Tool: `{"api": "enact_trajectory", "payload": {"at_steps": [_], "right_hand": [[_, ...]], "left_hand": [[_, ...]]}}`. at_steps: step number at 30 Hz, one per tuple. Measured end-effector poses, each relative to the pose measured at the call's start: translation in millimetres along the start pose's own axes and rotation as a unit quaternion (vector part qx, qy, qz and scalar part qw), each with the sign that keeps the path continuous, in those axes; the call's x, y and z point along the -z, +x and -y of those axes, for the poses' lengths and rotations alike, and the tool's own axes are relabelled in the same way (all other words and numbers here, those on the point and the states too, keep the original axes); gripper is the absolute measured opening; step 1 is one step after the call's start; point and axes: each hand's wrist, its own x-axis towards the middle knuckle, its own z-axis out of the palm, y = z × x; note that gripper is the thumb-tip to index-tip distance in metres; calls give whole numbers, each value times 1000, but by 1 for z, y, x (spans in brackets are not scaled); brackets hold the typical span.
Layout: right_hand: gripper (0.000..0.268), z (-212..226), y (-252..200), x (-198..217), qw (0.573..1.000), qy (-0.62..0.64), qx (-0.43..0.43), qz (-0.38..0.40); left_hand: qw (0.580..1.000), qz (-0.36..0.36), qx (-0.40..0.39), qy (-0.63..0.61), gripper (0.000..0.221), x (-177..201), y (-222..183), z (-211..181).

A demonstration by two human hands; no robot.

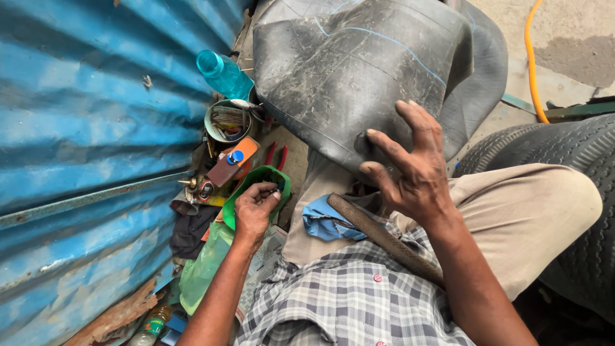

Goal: Patching a puncture on a bicycle inner tube using a file, glue, and a patch.

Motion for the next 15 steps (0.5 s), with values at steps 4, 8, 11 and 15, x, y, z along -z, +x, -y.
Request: {"api": "enact_trajectory", "payload": {"at_steps": [4, 8, 11, 15], "right_hand": [[47, 5, -6, -1, 1000, -4, 22, -3], [46, 14, 0, -1, 999, 35, 20, 0], [45, 18, 1, 1, 999, 32, 26, 3], [45, 6, -11, 0, 1000, 0, 25, -13]], "left_hand": [[1000, -2, 8, -3, 24, -2, -1, -2], [1000, 13, 2, -16, 23, -10, -5, -13], [1000, 17, -12, -24, 23, -11, -4, -17], [998, 10, -3, -67, 22, -8, -6, -15]]}}
